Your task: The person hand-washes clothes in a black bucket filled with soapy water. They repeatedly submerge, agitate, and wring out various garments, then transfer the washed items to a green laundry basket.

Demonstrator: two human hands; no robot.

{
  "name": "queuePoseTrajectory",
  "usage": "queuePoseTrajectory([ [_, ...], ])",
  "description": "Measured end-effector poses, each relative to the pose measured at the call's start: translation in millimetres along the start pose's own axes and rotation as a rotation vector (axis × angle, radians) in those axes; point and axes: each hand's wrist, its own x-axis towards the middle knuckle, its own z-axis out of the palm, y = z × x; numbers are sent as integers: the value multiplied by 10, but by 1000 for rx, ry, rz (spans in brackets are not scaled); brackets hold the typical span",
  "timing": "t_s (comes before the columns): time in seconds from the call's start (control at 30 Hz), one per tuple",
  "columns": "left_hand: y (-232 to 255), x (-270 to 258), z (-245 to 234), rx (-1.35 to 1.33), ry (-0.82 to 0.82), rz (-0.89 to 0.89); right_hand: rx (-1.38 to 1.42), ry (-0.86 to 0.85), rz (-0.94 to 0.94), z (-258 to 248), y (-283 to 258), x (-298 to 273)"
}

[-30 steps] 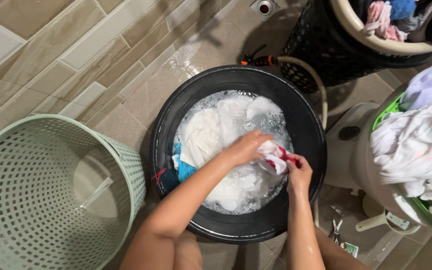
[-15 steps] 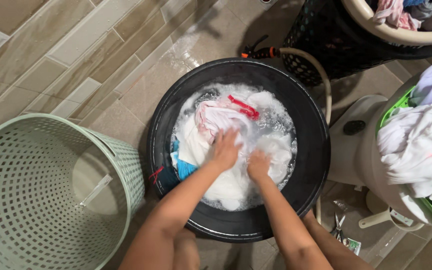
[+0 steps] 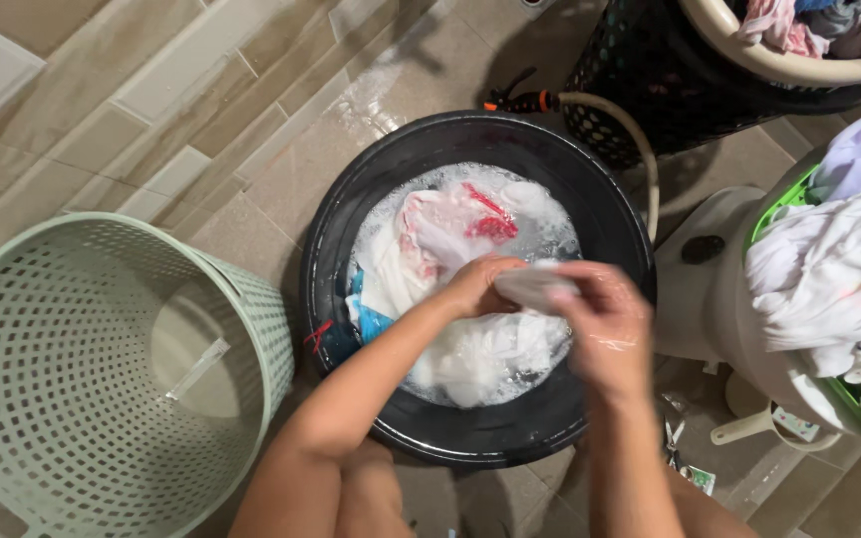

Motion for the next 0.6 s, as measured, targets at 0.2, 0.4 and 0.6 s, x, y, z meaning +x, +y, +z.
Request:
queuePoseTrajectory([
  [0.2, 25, 80, -37, 98, 97, -24, 730, 233, -38, -641, -210, -96],
  [0.4, 542, 118, 109, -1072, -106, -165, 543, 251, 606, -486, 1536, 158],
  [0.6, 537, 84, 427, -1450, -338, -192, 1310, -400, 799, -332, 2589, 705],
])
